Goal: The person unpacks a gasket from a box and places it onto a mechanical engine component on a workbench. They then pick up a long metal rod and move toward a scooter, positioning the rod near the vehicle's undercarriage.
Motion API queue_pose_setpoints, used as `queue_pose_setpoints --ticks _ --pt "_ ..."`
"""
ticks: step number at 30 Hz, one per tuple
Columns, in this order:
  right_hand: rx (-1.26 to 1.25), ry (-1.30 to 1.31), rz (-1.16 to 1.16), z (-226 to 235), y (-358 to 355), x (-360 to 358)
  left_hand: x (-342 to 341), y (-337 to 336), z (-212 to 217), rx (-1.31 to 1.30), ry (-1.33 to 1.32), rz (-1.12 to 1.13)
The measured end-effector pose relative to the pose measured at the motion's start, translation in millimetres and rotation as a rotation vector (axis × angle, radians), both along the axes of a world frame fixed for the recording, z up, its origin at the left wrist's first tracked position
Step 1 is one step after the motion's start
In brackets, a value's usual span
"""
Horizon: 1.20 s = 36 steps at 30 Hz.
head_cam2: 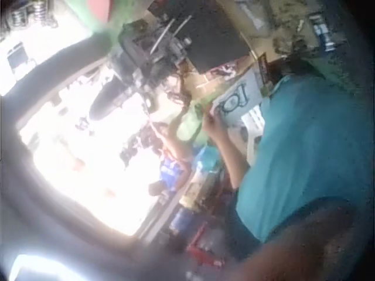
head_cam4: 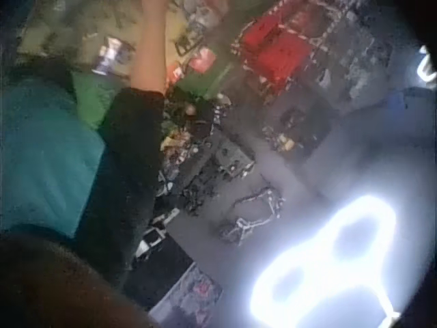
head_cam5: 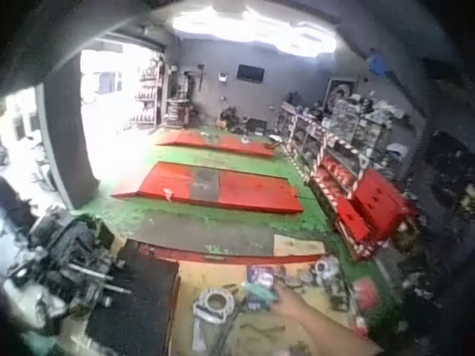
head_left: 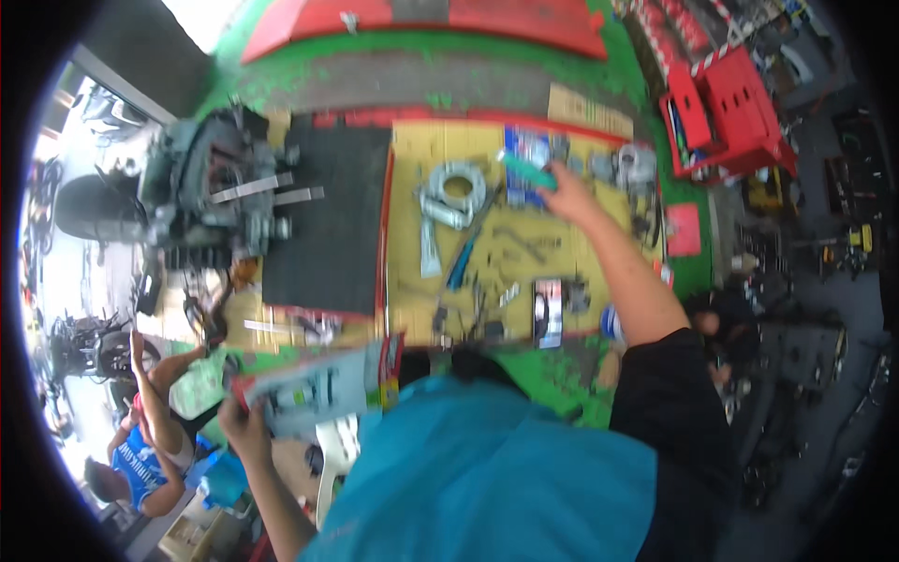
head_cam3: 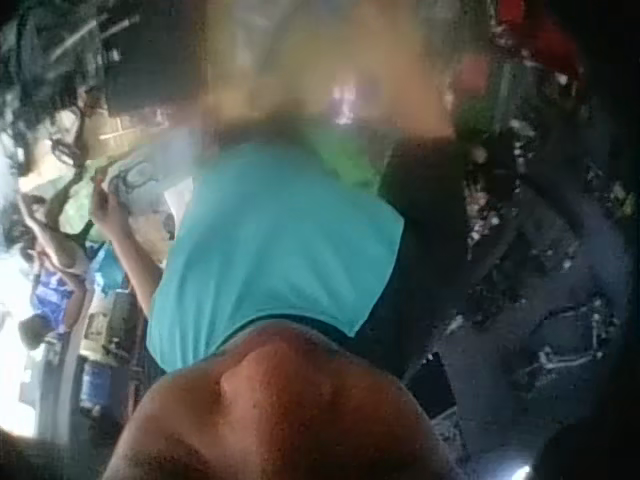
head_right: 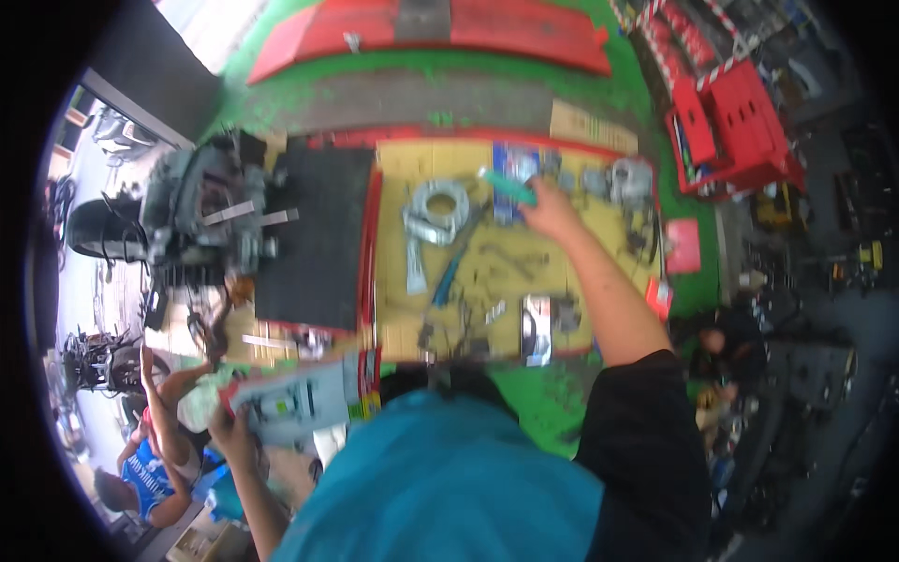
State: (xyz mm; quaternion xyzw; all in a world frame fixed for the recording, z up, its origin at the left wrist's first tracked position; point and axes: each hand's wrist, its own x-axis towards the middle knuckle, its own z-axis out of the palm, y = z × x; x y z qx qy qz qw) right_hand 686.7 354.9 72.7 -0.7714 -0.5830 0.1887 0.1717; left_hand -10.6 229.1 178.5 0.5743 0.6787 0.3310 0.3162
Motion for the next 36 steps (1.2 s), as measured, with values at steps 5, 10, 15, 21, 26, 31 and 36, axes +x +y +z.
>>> queue_pose_setpoints --ticks 5,10,15,21,26,31,36 --pt "-0.143 0.116 -0.26 -7.2 -98.9 -12.4 6.6 76.8 27.3 -0.018 0.035 -0.172" --pt "-0.165 0.154 -0.417 -46.8 -165.9 -47.9 -14.8 95.5 56.8 -0.015 0.133 -0.253" --pt "-0.075 0.276 -0.463 -82.1 -213.7 -91.7 -73.1 80.6 75.8 -0.14 0.182 -0.167" --pt "-0.225 0.676 -0.52 -69.0 -227.0 -142.3 -120.6 42.2 72.3 -0.131 0.175 -0.027" --pt "-0.339 1.095 -0.527 -52.3 -230.2 -169.8 -134.4 24.1 44.8 -0.149 0.101 0.034" --pt "-0.399 1.306 -0.439 -17.7 -227.5 -195.5 -111.3 35.3 39.2 -0.135 0.176 -0.052" --pt "-0.266 1.415 -0.396 -3.4 -237.3 -189.3 -65.9 65.8 50.8 -0.036 0.082 -0.185"
